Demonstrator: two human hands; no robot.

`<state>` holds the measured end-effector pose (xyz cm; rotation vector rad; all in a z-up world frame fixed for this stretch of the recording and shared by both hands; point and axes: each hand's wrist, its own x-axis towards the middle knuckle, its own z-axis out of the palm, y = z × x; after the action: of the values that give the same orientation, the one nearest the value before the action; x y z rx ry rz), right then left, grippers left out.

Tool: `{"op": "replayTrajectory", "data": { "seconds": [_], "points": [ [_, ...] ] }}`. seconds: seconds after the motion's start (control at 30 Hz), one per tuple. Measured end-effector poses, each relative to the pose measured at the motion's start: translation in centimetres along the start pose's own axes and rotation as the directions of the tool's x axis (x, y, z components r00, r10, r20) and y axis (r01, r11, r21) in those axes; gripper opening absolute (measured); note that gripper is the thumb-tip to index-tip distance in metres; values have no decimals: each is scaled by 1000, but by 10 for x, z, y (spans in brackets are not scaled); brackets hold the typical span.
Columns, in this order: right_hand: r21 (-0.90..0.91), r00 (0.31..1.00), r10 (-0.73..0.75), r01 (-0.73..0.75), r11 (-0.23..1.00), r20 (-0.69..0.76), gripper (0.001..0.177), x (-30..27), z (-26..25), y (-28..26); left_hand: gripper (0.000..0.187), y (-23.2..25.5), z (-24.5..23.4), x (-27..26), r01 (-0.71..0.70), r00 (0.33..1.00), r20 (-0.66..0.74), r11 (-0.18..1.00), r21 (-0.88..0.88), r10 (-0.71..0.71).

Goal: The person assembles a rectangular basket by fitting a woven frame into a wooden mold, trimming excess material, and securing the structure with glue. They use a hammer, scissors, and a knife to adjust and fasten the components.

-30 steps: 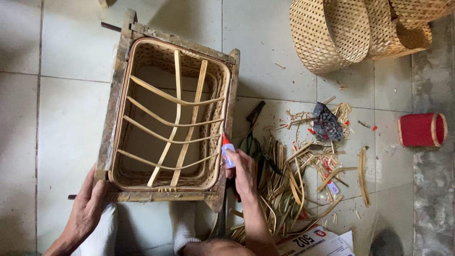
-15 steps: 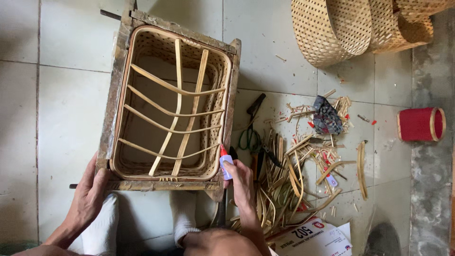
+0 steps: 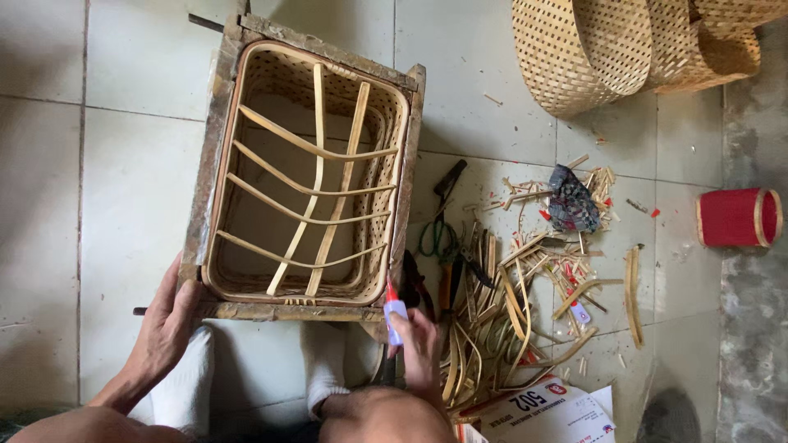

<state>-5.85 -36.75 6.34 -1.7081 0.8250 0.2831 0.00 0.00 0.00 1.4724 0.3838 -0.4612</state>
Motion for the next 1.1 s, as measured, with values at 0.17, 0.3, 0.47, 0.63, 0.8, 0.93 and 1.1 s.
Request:
{"op": "replayTrajectory", "data": {
  "seconds": [0.17, 0.3, 0.47, 0.63, 0.8, 0.93, 1.1],
  "points": [
    [-4, 978, -173, 174, 985, 118, 29, -23, -3, 4, 67, 3, 1, -2, -25, 999, 22, 994, -107, 27],
    [-437, 819, -523, 571, 695, 238, 41, -25, -12, -20, 83, 10, 1, -2, -36, 999, 1, 994, 100, 36],
    [-607, 673, -651, 693, 389, 352, 45, -29, -12, -58, 96, 19, 4, -5, -64, 998, 23, 990, 125, 62],
    [-625, 642, -630, 721, 300, 438, 43, -27, -3, -76, 95, 21, 6, -6, -89, 996, 9, 993, 73, 88],
    [-613, 607, -593, 757, 228, 529, 46, -15, 2, -68, 95, 19, 5, -5, -117, 993, -4, 974, 195, 120],
    [-585, 552, -593, 795, 161, 586, 44, -10, 0, -68, 95, 19, 5, -5, -156, 987, 1, 970, 187, 159],
    [-578, 605, -546, 777, 248, 579, 43, -13, 7, -83, 94, 20, 5, -7, -97, 995, -6, 987, 127, 99]
  ]
}}
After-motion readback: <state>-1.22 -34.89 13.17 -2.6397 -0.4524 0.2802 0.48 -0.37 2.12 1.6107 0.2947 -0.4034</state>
